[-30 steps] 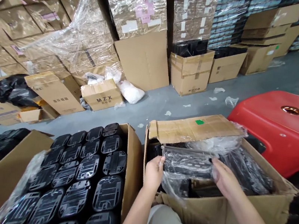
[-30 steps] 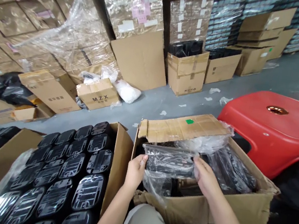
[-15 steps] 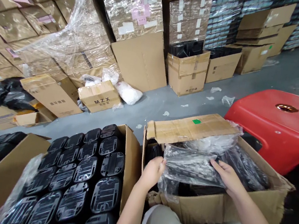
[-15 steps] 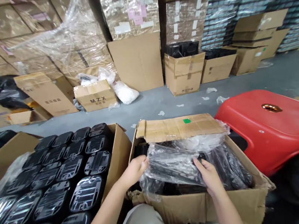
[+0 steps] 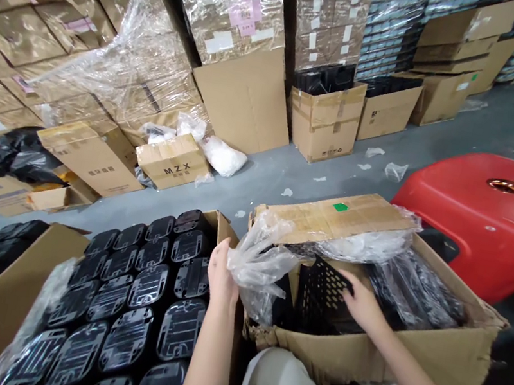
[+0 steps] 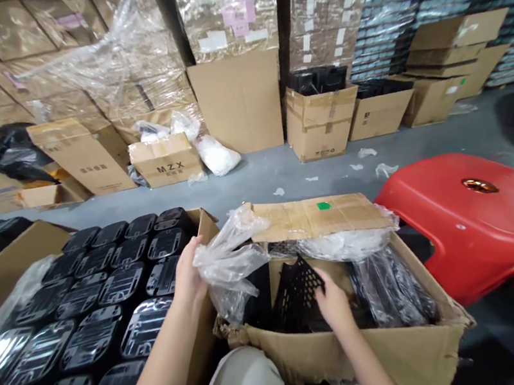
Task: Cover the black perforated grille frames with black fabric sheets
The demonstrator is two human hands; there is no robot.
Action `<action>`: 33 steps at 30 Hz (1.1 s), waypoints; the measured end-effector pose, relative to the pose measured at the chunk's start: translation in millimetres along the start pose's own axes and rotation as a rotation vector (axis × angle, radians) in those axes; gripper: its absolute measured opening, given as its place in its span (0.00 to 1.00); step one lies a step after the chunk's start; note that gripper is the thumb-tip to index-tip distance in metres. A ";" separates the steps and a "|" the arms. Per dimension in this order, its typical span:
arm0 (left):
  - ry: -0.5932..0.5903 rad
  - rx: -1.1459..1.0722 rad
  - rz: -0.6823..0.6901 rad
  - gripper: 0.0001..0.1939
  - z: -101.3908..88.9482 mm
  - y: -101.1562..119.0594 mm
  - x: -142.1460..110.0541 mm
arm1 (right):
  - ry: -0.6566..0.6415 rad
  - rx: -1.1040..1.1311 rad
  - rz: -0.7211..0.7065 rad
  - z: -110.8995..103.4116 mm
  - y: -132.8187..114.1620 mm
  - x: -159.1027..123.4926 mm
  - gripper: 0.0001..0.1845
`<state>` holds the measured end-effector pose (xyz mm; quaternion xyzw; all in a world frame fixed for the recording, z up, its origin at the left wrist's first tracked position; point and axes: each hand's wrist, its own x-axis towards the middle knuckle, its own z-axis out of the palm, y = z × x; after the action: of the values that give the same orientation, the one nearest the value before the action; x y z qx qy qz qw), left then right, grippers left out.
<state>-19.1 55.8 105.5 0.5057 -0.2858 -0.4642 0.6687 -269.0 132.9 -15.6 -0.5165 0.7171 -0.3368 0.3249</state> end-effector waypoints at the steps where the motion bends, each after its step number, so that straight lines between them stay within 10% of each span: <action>1: -0.011 0.005 -0.019 0.20 3.2 -3.5 -2.8 | -0.041 -0.151 -0.011 7.2 -8.1 -0.2 0.26; 5: -0.094 0.055 -0.026 0.19 10.5 -15.2 -6.9 | -0.285 -0.535 0.055 30.2 -32.2 -6.9 0.23; 12: -0.195 0.147 0.032 0.01 13.6 -31.2 -12.3 | -0.347 -0.455 -0.004 25.4 -35.7 -9.0 0.18; 18: -0.347 -0.131 -0.645 0.01 54.5 -69.6 -53.6 | -0.253 0.269 -0.317 24.5 -47.2 -5.8 0.41; 24: -0.349 -0.141 -0.736 0.06 72.6 -106.0 -59.9 | -0.177 0.119 -0.156 15.2 -30.8 6.3 0.09; 33: -0.453 0.355 -0.661 0.30 66.1 -102.9 -35.1 | -0.052 -0.206 0.162 -60.4 11.2 95.0 0.11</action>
<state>-123.8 54.6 33.2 0.5623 -0.3235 -0.6962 0.3073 -348.3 53.3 -2.0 -0.4960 0.7786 -0.2208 0.3147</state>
